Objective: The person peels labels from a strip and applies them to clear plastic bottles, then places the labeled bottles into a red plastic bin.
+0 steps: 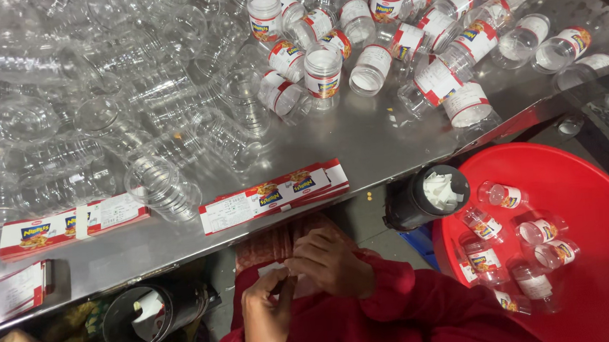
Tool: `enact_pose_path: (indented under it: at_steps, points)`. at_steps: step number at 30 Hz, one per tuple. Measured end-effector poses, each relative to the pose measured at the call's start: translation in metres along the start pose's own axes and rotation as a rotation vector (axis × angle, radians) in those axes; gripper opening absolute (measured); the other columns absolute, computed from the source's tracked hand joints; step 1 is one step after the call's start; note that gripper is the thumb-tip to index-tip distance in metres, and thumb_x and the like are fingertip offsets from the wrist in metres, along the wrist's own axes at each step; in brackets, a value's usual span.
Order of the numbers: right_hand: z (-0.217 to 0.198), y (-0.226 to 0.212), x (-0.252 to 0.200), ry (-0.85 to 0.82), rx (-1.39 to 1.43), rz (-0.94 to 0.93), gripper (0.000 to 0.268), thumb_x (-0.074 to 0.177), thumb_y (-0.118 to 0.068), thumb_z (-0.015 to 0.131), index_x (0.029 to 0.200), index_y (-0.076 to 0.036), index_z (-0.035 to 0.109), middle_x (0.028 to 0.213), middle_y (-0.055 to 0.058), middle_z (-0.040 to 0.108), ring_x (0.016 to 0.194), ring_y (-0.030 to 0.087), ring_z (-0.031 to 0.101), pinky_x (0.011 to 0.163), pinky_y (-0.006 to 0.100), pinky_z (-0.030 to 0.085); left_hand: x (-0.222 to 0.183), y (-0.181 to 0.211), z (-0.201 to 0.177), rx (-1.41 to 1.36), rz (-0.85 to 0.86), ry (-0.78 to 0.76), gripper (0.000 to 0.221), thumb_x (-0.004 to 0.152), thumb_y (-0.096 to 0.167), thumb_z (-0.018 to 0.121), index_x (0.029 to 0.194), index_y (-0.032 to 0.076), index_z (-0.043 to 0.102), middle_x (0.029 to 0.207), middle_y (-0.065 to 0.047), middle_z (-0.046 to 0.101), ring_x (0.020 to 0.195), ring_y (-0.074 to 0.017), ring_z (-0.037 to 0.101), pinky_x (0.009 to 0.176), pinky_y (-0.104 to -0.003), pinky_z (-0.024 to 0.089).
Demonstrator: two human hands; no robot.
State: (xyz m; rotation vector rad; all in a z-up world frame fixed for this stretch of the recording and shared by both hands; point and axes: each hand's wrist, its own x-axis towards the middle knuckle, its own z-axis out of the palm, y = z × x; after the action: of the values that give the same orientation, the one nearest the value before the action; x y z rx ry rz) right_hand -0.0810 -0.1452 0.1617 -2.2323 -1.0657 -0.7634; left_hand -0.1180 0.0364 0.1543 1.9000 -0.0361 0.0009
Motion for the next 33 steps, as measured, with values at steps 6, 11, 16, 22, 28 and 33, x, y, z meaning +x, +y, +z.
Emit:
enact_pose_path:
  at_steps: [6,11,16,22,28,33]
  points:
    - [0.014,0.001,-0.001,0.053,0.011,0.076,0.018,0.080,-0.014,0.068,0.097,-0.008,0.069,0.097,0.006,0.065,0.098,0.026,0.063,0.090,0.042,0.048,0.003,-0.013,0.010,-0.016,0.051,0.079,0.017,0.081,0.000,0.076,0.097,0.000,0.076,0.076,-0.012,0.079,0.066,-0.0157,0.078,0.057,-0.029,0.056]
    - [0.033,0.015,-0.022,0.105,0.410,0.473,0.006,0.087,-0.010,0.063,0.090,-0.007,0.067,0.088,0.007,0.063,0.086,0.023,0.061,0.078,0.036,0.048,0.010,-0.019,0.017,0.097,0.150,0.121,0.014,0.080,0.002,0.079,0.094,0.001,0.076,0.077,-0.014,0.076,0.065,-0.0186,0.074,0.058,-0.030,0.055]
    - [0.065,0.097,-0.063,0.480,1.566,1.100,0.011,0.106,-0.011,0.059,0.099,-0.003,0.061,0.091,0.007,0.063,0.064,0.012,0.045,0.056,0.029,0.037,0.016,-0.021,0.018,0.025,-0.008,0.158,0.011,0.080,0.002,0.079,0.089,0.000,0.071,0.074,-0.010,0.075,0.065,-0.0162,0.073,0.054,-0.032,0.053]
    - [0.057,0.139,-0.046,0.551,1.004,0.922,0.037,0.107,-0.037,0.048,0.128,-0.006,0.054,0.102,0.008,0.068,0.091,0.017,0.064,0.085,0.029,0.055,0.054,-0.051,0.012,-0.019,0.143,0.013,0.015,0.078,-0.003,0.080,0.088,-0.001,0.068,0.074,-0.008,0.069,0.067,-0.0167,0.065,0.062,-0.032,0.050]
    - [0.026,0.150,0.015,0.217,0.051,0.645,0.081,0.078,-0.021,0.088,0.146,-0.003,0.046,0.104,0.017,0.061,0.095,0.034,0.061,0.086,0.042,0.050,0.131,-0.085,-0.012,0.038,0.309,-0.249,0.018,0.080,-0.003,0.080,0.093,-0.001,0.069,0.093,-0.008,0.073,0.086,-0.0132,0.069,0.073,-0.028,0.056]
    - [0.034,0.192,0.023,0.160,-0.027,0.490,0.067,0.083,-0.015,0.080,0.143,-0.009,0.051,0.117,0.020,0.062,0.106,0.041,0.060,0.090,0.048,0.051,0.195,-0.117,-0.046,-0.110,0.201,-0.392,0.015,0.084,-0.004,0.078,0.098,0.001,0.073,0.092,-0.007,0.076,0.089,-0.0136,0.069,0.082,-0.029,0.053]
